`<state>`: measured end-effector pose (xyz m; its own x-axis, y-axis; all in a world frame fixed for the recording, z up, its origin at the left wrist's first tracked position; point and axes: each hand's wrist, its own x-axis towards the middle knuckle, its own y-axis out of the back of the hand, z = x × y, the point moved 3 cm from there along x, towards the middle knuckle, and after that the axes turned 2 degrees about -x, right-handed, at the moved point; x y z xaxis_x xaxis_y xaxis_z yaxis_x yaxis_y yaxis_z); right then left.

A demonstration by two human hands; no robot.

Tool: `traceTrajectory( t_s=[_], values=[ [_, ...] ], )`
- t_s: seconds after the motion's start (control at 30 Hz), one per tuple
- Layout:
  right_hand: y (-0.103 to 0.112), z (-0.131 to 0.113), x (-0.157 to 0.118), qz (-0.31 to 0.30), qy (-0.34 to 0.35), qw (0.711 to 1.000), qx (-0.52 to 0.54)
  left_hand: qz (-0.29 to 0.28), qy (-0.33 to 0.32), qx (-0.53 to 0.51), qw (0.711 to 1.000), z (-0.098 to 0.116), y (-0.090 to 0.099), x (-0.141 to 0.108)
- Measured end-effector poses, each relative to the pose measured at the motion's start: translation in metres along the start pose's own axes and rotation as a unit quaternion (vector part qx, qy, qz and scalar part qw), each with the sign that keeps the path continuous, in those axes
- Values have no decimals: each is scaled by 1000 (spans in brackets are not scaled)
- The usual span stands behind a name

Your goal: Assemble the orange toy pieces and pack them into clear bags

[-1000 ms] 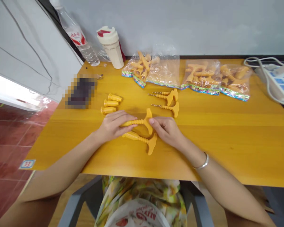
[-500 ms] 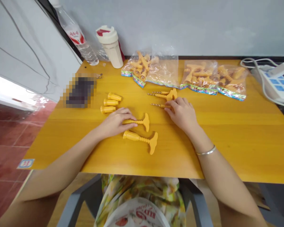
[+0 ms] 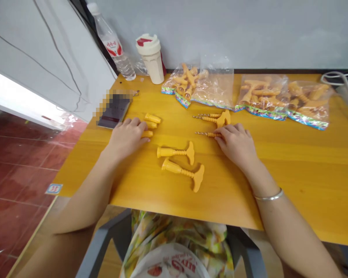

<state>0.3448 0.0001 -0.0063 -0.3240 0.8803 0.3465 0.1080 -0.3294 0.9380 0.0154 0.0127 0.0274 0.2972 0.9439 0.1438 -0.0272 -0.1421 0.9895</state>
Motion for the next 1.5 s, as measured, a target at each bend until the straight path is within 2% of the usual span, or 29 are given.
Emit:
traceTrajectory(
  t_s=[0.07,0.17,0.33,0.43,0.67,0.93,1.13,1.27,1.4,1.5],
  values=[
    [0,-2,0,-1,8,1000,1,-18,-7,-7,1000,0,-3,1],
    [1,-9,2,3,26,1000,11,-8,-42,-40,998,7,-1,3],
    [13,-26,4,37,65,995,64,12,-92,-212,973,26,3,2],
    [20,-34,3,52,85,992,80,17,-121,-255,959,36,-1,0],
    [25,-45,1,58,124,988,67,32,-168,-265,949,50,-10,-3],
    [31,-75,-9,98,183,974,94,65,-262,-288,919,68,-8,-10],
    [35,-78,-13,104,196,971,94,76,-248,-308,915,71,-10,-15],
    [38,-81,-15,120,215,965,86,95,-255,-334,902,74,-11,-17],
    [35,-84,-15,121,182,959,179,137,-274,-291,907,77,-10,-19],
    [32,-82,-13,113,156,938,288,148,-281,-260,912,77,-10,-20]
  ],
)
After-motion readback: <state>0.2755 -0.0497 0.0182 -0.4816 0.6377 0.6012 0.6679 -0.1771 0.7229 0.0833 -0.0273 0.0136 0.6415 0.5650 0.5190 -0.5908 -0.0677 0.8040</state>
